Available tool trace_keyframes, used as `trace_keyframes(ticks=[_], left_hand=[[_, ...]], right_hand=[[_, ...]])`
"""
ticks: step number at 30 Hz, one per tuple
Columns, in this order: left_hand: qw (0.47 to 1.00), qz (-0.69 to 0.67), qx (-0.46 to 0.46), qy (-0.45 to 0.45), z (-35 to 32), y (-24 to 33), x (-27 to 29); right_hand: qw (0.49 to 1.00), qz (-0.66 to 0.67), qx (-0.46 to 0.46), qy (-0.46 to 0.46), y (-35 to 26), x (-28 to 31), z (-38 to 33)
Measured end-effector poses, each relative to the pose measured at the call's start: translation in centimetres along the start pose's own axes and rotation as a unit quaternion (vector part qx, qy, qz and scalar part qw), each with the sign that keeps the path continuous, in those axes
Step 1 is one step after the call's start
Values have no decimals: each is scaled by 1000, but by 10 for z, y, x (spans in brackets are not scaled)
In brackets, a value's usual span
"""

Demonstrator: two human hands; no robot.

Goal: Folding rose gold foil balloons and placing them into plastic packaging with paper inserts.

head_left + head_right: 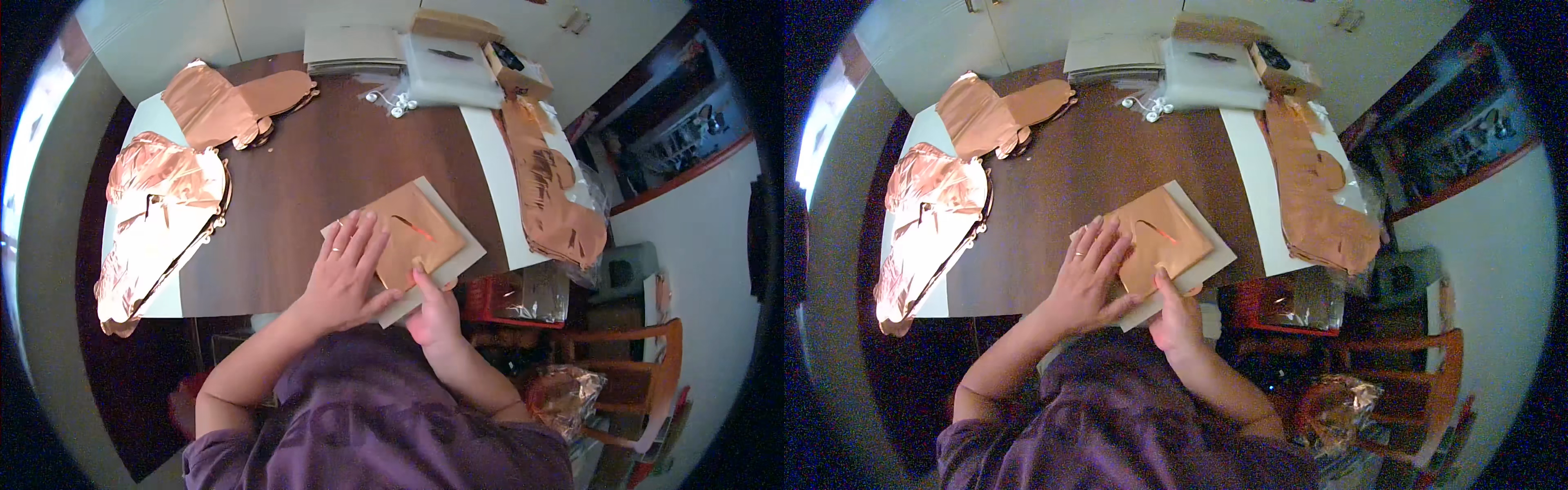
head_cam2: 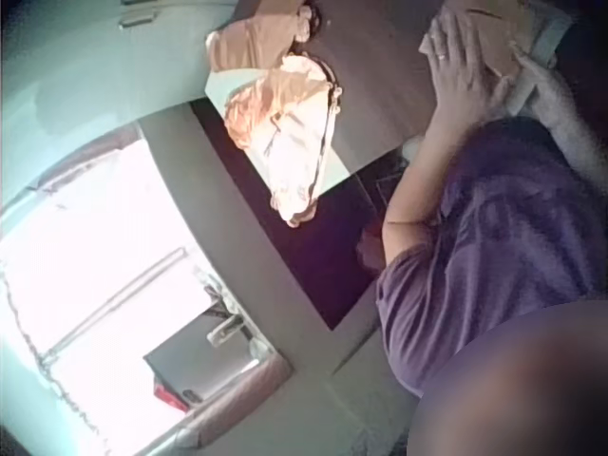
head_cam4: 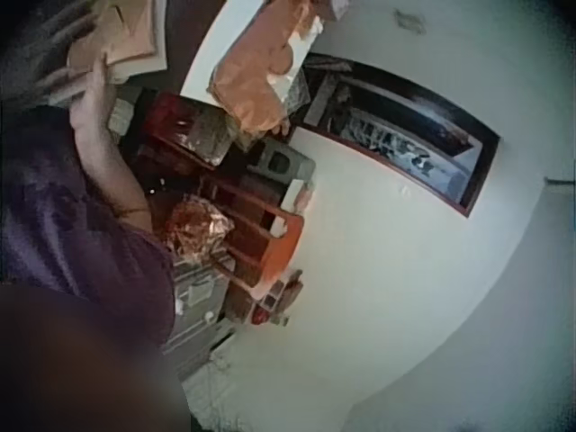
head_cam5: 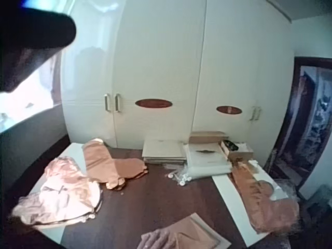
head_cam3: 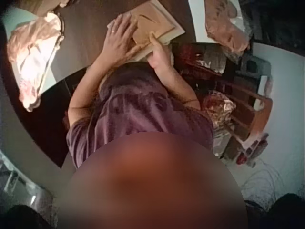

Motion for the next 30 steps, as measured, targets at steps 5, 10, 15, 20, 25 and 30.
trace_keyframes(ticks=[5, 10, 15, 20, 25, 30], left_hand=[[995, 30, -22, -87, -12, -17, -12], [995, 30, -23, -92, -16, -20, -10], [995, 1, -14, -94, -14, -21, -5], [990, -4, -73, -118, -19, -10, -9], [986, 32, -58, -150, -22, -16, -14], [991, 68, 5, -117, -26, -46, 0]], right_hand=[[910, -284, -285, -96, 5, 35, -19], [578, -788, 155, -142, -76, -11, -30], [377, -770, 470, -208, -59, -68, -36], [359, -822, 391, -206, -32, -39, -17], [359, -832, 374, -197, -32, -41, -16], [355, -844, 355, -190, -30, -39, -14]])
Point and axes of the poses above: each hand's wrist, its own z-axis towards the middle knuckle, its own x-axis out of the back of the hand, y = z × x, the point moved 9 cm from there along z, towards the middle knuckle, and after that the axes turned 4 degrees about y, right-handed, at the moved point
